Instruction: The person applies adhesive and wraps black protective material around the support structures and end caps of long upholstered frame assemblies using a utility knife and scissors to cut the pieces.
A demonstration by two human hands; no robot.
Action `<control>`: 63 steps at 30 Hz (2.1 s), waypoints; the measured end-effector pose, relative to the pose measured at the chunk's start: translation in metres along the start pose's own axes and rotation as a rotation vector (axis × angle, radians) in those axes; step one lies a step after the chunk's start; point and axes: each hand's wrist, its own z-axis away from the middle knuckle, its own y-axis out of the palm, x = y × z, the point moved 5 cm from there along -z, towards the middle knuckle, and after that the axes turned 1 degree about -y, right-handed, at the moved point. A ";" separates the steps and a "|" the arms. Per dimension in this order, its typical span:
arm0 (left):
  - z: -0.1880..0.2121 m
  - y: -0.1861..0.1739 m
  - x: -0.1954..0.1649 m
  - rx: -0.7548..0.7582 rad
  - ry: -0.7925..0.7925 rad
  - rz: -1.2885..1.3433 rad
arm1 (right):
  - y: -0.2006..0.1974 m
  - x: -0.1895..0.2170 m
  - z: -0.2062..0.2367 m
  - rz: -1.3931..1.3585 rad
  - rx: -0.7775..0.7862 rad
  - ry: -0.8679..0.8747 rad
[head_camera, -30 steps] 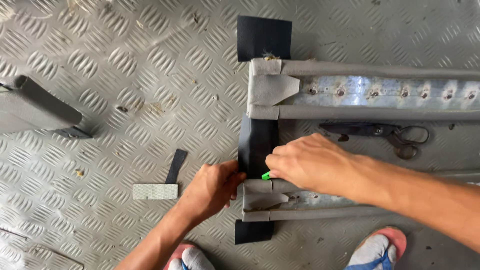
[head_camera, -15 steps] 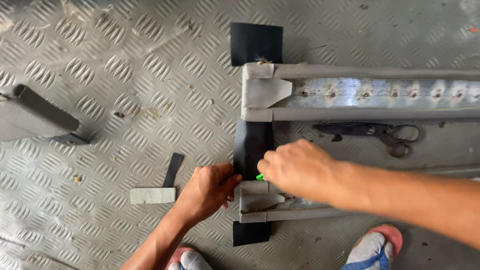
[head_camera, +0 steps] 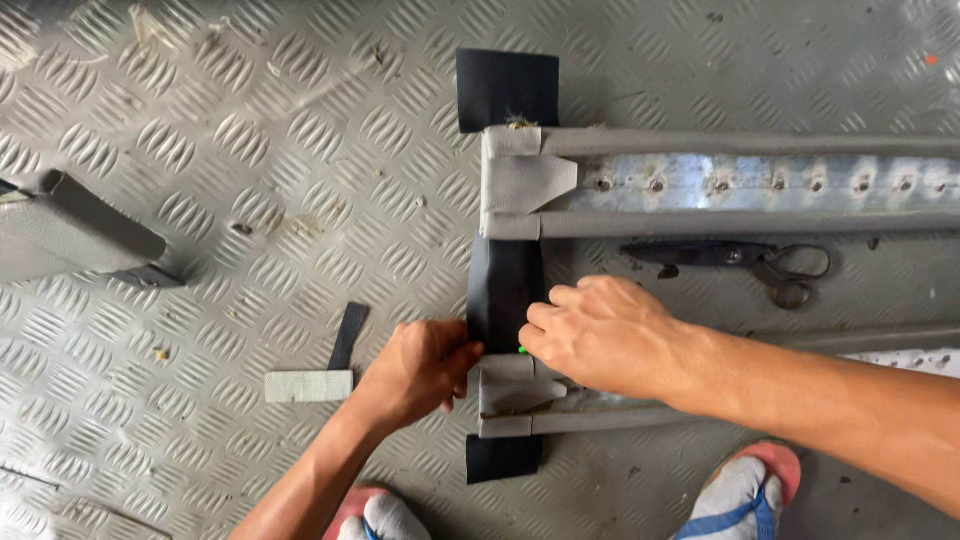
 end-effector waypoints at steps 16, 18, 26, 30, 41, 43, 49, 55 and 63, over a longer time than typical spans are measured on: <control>0.000 0.006 0.008 -0.058 -0.018 0.095 | 0.003 -0.032 0.014 -0.200 -0.062 0.104; 0.000 0.006 0.007 -0.059 -0.023 0.087 | 0.004 -0.027 0.012 -0.163 -0.064 0.067; -0.001 0.010 0.013 -0.049 -0.084 0.038 | 0.025 -0.010 0.008 -0.038 -0.051 0.090; 0.005 -0.005 -0.010 -0.373 0.288 -0.338 | 0.020 -0.015 0.023 -0.025 -0.117 0.153; 0.019 -0.024 -0.027 -0.688 0.383 -0.030 | -0.018 -0.036 0.062 -0.520 -0.441 0.710; 0.009 -0.020 -0.035 -0.685 0.346 0.004 | 0.007 -0.040 0.046 -0.862 -0.486 0.941; 0.020 0.000 -0.058 -0.885 0.682 -0.231 | 0.039 -0.023 0.022 -0.919 -0.902 1.078; 0.008 0.006 -0.043 -0.808 0.515 -0.060 | 0.048 0.004 0.008 -0.896 -1.042 1.033; 0.011 0.014 -0.044 -0.902 0.539 -0.015 | 0.050 0.030 -0.006 -0.808 -1.022 1.071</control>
